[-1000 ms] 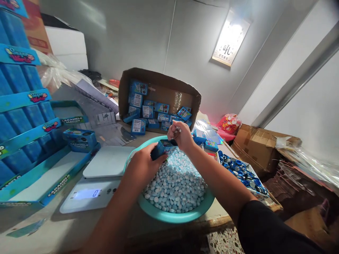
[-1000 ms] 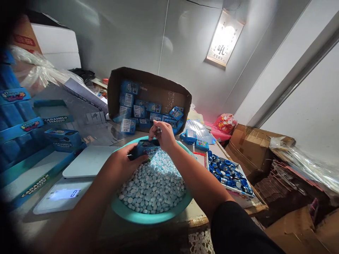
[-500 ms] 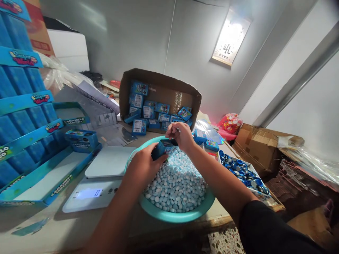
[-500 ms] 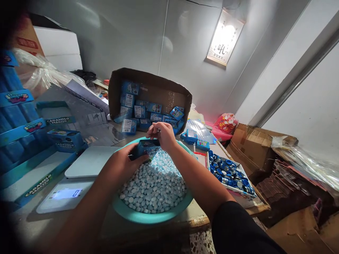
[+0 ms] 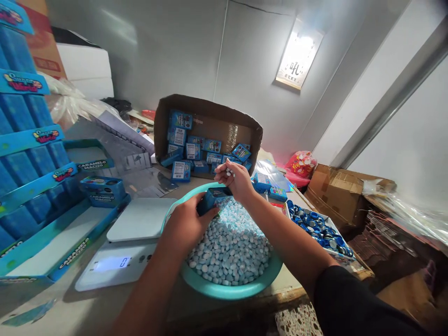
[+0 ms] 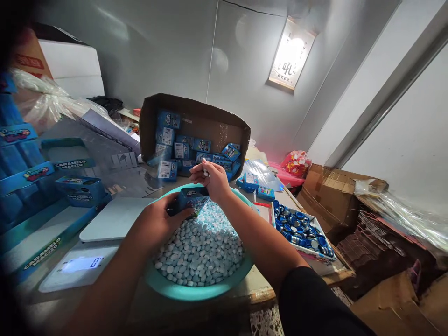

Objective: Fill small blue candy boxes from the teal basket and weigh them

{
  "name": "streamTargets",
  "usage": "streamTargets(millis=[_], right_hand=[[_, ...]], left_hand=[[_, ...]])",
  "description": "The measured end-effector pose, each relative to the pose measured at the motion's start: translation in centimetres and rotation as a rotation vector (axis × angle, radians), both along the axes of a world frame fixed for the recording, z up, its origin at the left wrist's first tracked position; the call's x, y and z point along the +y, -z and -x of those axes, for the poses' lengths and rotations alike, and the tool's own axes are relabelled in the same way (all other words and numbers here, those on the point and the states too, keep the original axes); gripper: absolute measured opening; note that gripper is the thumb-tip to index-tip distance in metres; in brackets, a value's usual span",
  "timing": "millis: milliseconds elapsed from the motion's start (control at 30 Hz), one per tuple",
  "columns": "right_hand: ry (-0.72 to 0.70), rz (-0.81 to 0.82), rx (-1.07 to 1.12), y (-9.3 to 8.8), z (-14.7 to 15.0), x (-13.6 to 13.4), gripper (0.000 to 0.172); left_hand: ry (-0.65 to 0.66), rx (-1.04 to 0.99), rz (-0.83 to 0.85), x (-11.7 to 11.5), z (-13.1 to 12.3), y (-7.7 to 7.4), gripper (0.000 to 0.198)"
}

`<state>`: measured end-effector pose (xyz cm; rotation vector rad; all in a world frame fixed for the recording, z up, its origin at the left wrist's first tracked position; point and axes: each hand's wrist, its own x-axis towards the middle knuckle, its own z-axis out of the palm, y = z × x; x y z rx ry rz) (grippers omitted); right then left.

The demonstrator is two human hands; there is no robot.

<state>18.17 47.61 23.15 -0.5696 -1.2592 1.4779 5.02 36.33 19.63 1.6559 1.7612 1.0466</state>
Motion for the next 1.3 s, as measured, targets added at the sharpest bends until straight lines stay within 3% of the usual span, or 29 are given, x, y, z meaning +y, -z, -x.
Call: streamTargets(millis=[467,1133,1300], right_hand=[[-0.047,0.009,0.004,0.29,-0.09,0.37,0.029],[-0.111,-0.055,0.059,0.01,-0.19,-0.01,0.075],[-0.113,-0.156,-0.018,-0.21,-0.33,-0.05,0.079]], left_hand=[[0.009,0.0,-0.009,0.16,0.0,0.21,0.058],[0.038,-0.044,-0.065,0.37,0.3,0.82,0.059],[0.046,-0.047,-0.075,0.29,0.26,0.77,0.05]])
